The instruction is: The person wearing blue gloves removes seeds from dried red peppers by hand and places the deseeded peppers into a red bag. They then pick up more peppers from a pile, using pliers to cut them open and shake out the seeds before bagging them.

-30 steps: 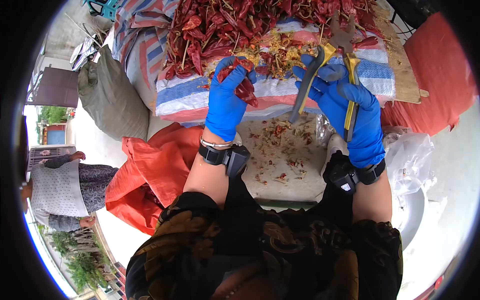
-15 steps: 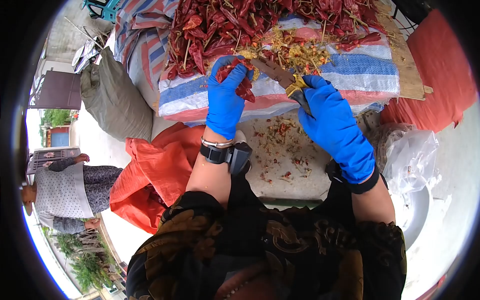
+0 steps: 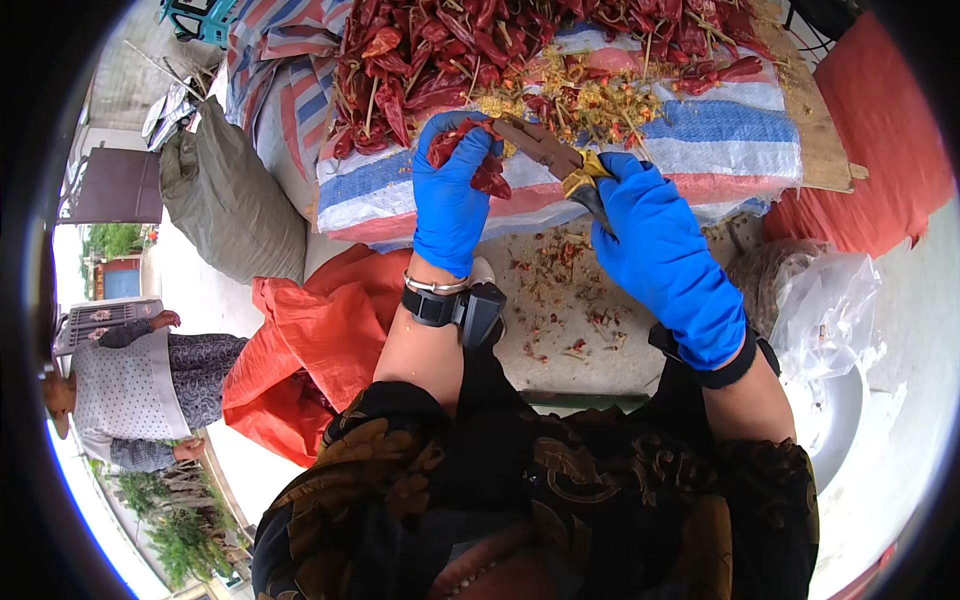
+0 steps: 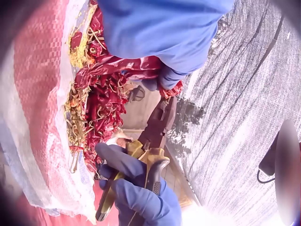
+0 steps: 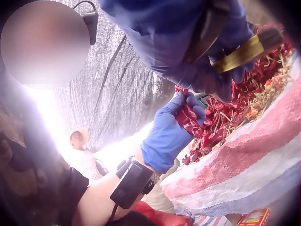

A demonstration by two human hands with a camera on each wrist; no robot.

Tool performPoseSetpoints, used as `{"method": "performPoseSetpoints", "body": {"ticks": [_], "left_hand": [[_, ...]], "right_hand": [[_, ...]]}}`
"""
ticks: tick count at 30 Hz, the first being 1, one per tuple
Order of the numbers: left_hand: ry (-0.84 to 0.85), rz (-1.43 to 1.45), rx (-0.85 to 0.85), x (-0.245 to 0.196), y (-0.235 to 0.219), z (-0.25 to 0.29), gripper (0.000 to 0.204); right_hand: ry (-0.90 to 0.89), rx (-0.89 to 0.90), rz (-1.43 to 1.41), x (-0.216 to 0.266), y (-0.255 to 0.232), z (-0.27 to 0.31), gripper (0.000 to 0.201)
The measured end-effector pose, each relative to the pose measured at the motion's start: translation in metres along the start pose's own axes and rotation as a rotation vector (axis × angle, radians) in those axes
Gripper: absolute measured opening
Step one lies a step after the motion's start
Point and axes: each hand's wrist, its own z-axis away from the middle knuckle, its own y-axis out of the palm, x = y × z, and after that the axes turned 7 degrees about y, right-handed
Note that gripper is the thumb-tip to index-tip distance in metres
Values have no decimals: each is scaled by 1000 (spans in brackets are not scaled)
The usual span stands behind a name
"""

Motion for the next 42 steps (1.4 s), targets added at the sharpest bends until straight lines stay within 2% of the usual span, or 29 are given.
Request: {"method": "performPoseSetpoints", "body": {"ticks": [5,7,10,14,16,17,19,20,22,23,25,26,28,31,32,34,36,38,40,42], "left_hand": [[49,-179,19,3,1,0,13],[207,-280,26,8,2,-1,14],[183,-325,38,9,2,1,15],[180,-331,90,9,-3,-3,16],[276,-390,159,10,-6,-6,15],[274,-390,159,9,-9,-6,15],[31,-246,119,2,-8,-5,15],[31,-245,118,3,-8,-5,15],[-53,112,90,5,-7,-4,17],[-51,112,89,5,-5,-4,17],[-130,490,37,4,1,-1,16],[-128,489,37,5,2,1,16],[-302,674,-67,6,3,6,18],[-374,679,-37,7,-3,10,20],[-363,687,49,13,-11,11,21],[-369,738,46,16,-11,10,21],[-377,790,40,16,-6,9,21],[-308,680,17,12,3,4,22],[-260,583,39,7,4,2,21],[-214,485,64,8,4,-1,20]], "right_hand": [[4,49,122,7,-3,1,29],[13,57,223,8,-3,2,28],[18,141,325,11,-4,8,36],[108,139,381,16,1,11,41],[-9,-34,173,13,-3,7,32],[-9,-31,173,11,-2,7,32],[144,46,-191,9,0,6,29],[144,47,-191,9,-5,3,29],[347,415,-473,12,-21,-6,29],[345,416,-473,13,-22,-7,29],[469,556,-841,13,-23,-9,26],[468,556,-841,13,-25,-10,26],[533,676,-1155,16,-29,-12,23],[504,704,-1197,18,-29,-14,20],[501,705,-1196,19,-29,-14,20],[571,705,-1266,20,-28,-14,21],[537,719,-1243,17,-27,-16,21],[506,732,-1220,10,-24,-16,21],[419,572,-854,2,-15,-14,21],[416,595,-825,0,-17,-16,20]]}}
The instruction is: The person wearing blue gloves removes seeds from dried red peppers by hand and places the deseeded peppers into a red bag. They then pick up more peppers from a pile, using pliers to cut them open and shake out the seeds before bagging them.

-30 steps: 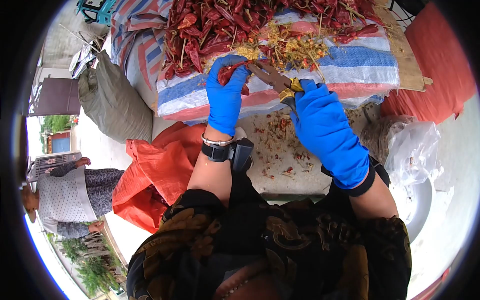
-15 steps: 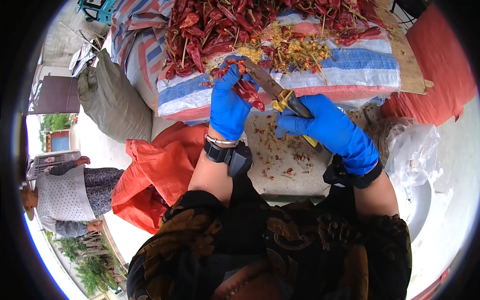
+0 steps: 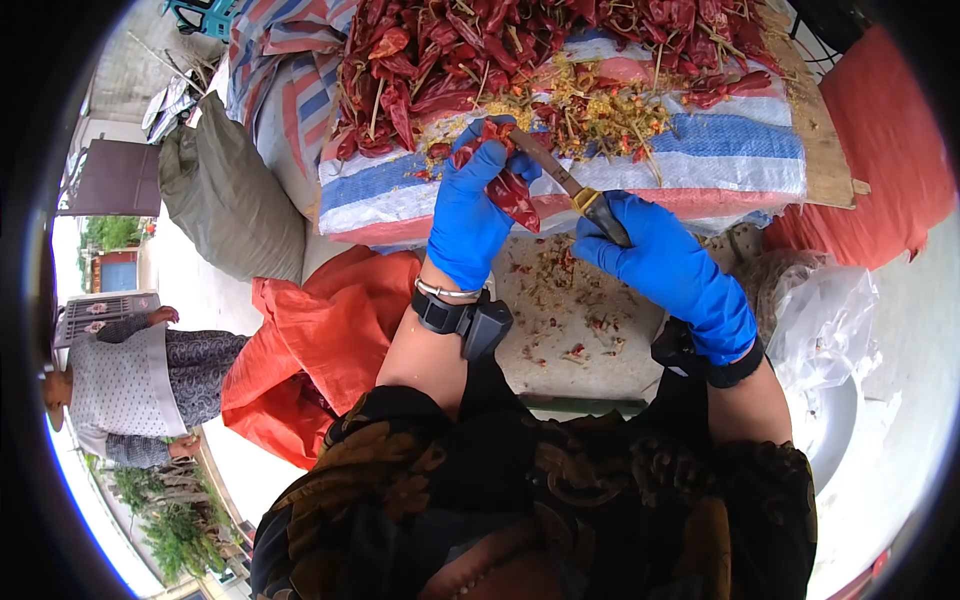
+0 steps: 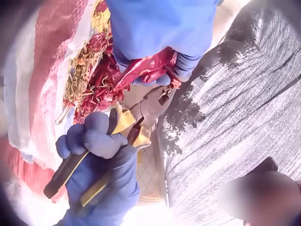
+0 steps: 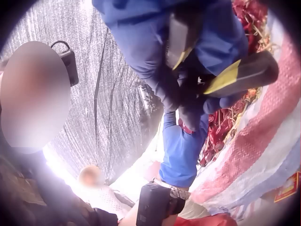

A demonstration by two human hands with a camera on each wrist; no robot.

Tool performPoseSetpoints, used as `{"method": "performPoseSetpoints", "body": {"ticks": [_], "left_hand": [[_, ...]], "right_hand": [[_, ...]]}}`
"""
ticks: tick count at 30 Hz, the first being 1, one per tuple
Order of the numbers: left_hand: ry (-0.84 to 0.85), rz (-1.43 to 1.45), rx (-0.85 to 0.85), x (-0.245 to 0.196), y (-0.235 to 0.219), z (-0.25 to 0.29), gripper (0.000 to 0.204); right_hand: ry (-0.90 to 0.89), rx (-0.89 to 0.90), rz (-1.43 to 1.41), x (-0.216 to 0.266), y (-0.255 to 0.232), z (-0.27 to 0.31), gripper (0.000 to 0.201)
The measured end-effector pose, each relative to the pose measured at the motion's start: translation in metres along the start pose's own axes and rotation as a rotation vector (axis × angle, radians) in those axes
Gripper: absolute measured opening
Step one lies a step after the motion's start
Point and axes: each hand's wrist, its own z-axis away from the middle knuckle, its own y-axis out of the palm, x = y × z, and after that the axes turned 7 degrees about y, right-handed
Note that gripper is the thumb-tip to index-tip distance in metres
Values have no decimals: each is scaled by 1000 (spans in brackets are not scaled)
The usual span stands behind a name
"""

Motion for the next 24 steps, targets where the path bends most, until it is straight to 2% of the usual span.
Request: {"method": "performPoseSetpoints", "body": {"ticks": [2,4,6,8,12,14,16,17,19,20,22,24], "left_hand": [[15,-143,-1,2,-5,-2,21],[-9,-101,-50,1,0,-1,21],[-34,-56,-99,4,-2,-4,21],[-19,122,36,9,-11,-11,23],[3,135,-6,6,-3,-10,23],[54,4,-80,5,2,-6,23],[74,-34,-90,6,0,-5,23],[93,-71,-100,6,-1,-5,23],[94,-101,-86,6,-5,-5,24],[99,-131,-72,6,-6,-5,24],[110,-142,-90,7,-2,-5,23],[125,-153,-112,7,-2,-5,22]], "right_hand": [[15,20,26,0,-1,2,20],[-63,121,-273,-2,-4,5,20],[-106,131,-263,-4,-9,4,21],[-150,141,-256,-7,-13,3,22],[-147,49,-83,-12,-12,6,25],[-134,30,-31,-12,-8,8,26],[-208,-148,89,-11,0,8,29],[-208,-150,88,-16,1,7,29],[-240,-268,379,-24,2,4,33],[-239,-271,379,-24,2,4,33],[-246,-390,619,-22,3,3,32],[-292,-415,613,-28,3,0,33]]}}
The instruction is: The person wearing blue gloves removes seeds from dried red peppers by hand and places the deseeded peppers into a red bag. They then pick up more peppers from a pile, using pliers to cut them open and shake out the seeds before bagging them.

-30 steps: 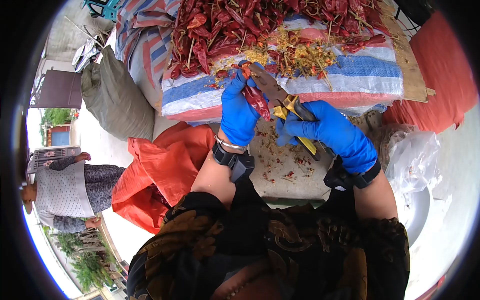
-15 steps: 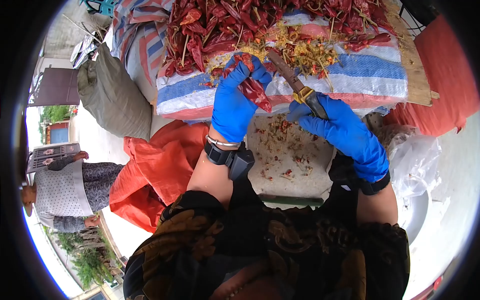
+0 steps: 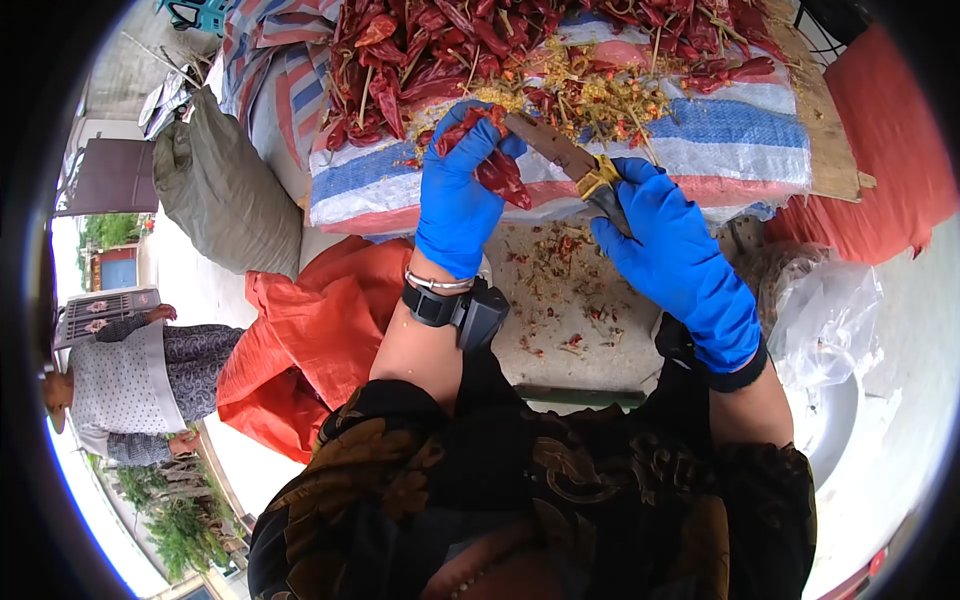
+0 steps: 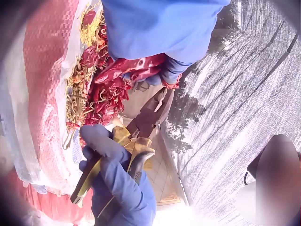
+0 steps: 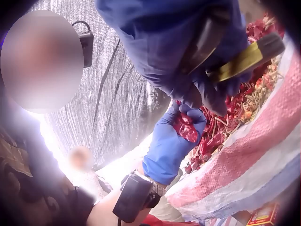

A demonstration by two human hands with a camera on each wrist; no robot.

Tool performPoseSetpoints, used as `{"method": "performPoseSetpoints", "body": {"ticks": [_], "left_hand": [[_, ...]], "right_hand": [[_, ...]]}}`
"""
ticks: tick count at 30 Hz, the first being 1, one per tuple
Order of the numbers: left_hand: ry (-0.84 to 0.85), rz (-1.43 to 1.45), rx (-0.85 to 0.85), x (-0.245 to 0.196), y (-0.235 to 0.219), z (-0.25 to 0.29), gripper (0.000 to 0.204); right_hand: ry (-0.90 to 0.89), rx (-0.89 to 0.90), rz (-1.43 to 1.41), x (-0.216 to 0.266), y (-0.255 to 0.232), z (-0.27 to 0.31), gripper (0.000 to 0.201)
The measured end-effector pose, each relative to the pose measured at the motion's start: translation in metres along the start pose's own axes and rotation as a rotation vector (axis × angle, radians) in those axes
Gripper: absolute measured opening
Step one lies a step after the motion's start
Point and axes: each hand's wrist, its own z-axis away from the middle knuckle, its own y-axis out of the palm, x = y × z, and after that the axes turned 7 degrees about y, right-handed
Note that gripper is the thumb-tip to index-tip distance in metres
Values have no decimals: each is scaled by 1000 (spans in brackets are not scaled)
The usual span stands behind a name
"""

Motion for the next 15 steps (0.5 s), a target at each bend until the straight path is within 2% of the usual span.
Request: {"method": "performPoseSetpoints", "body": {"ticks": [2,4,5,11,13,15], "left_hand": [[11,-24,5,1,-2,-1,21],[28,-77,1,2,-1,-1,21],[46,-132,-3,1,-1,-1,21],[21,-273,38,-4,2,0,19],[-9,-300,46,-6,1,0,19],[-38,-325,54,-6,1,0,18]], "right_hand": [[-34,-36,-9,-3,3,0,36],[74,22,-44,-4,3,0,38],[74,23,-44,-5,4,0,38],[61,-81,17,-6,7,1,41],[-7,-188,88,-9,10,1,38],[35,-131,110,-1,1,-1,35]]}}
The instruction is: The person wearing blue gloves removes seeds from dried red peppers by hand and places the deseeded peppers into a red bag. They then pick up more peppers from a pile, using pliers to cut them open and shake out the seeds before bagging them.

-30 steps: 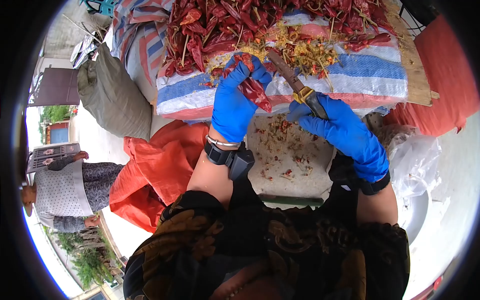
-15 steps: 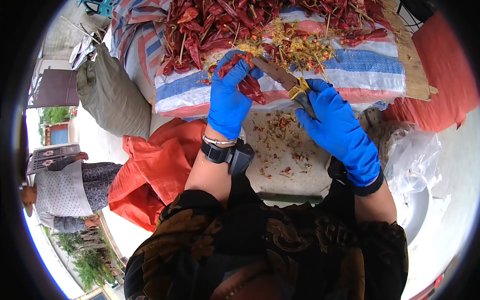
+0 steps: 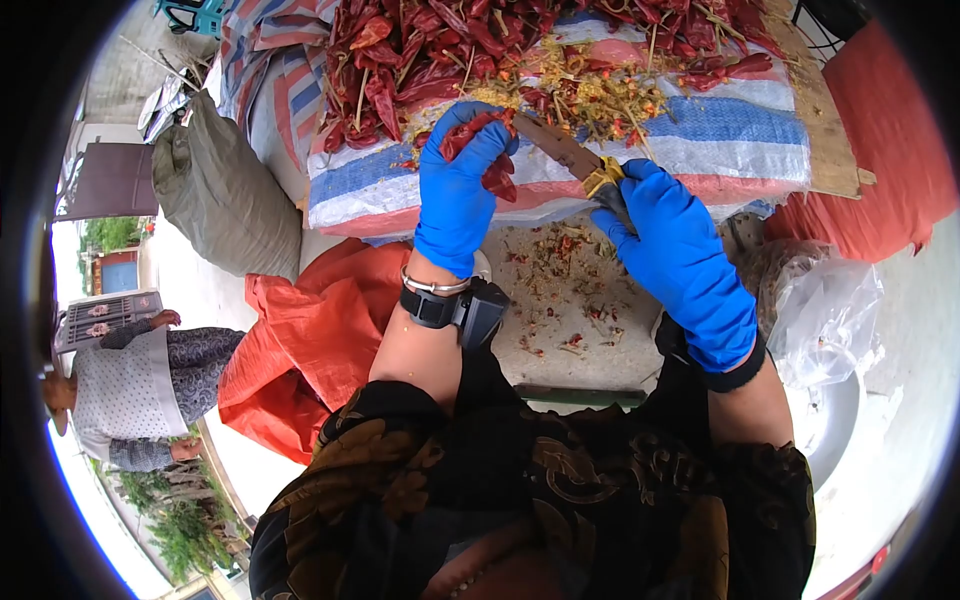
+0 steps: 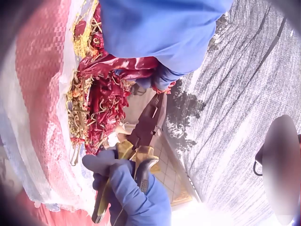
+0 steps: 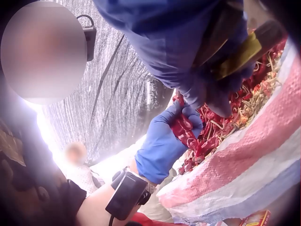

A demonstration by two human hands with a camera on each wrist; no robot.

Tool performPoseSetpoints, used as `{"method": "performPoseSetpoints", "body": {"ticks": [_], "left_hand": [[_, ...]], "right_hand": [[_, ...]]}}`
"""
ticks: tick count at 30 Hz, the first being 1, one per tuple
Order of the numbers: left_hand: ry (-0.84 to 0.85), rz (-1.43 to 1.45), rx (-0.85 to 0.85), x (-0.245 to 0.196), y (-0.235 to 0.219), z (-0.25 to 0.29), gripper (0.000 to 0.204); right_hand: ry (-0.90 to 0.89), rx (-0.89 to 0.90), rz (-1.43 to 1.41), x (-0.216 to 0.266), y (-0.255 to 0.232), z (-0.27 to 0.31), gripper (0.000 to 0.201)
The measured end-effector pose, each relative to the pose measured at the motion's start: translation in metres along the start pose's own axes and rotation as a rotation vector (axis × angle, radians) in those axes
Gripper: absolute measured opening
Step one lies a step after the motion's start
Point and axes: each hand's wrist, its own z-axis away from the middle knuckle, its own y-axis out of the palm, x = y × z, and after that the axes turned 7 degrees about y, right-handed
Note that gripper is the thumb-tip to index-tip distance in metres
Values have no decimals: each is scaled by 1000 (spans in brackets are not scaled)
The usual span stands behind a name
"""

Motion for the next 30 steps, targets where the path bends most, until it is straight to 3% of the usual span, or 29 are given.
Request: {"method": "performPoseSetpoints", "body": {"ticks": [2,4,5,7,13,14,16,21,22,24,25,26,28,30], "left_hand": [[40,-82,12,2,0,-1,19],[60,-32,-10,2,4,-1,18],[80,18,-35,3,6,-1,18],[63,78,-62,5,7,0,18],[-5,258,-28,9,1,-2,19],[-10,269,-3,9,0,-3,20],[-7,189,-7,4,4,0,20],[-15,6,-7,1,0,0,16],[-24,108,23,1,-3,-1,15],[-34,211,55,0,-9,-2,14],[-44,326,65,0,-12,-3,14],[-52,441,71,1,-14,-4,15],[-70,476,89,1,-13,-5,16],[-121,517,47,1,-9,-4,15]], "right_hand": [[37,57,26,1,-3,-1,31],[170,197,-300,-2,-2,-2,27],[171,195,-300,-1,-4,-2,27],[343,405,-588,2,-11,-4,28],[519,584,-911,7,-20,-7,29],[517,585,-910,6,-18,-7,29],[393,440,-606,1,-12,-5,28],[253,245,-462,-8,3,0,26],[219,180,-393,-15,5,-2,25],[331,18,-323,-38,2,-12,24],[345,61,-312,-47,-7,-16,22],[339,62,-307,-47,-10,-16,22],[390,182,-773,-33,-13,-12,20],[347,181,-821,-20,-6,-6,21]]}}
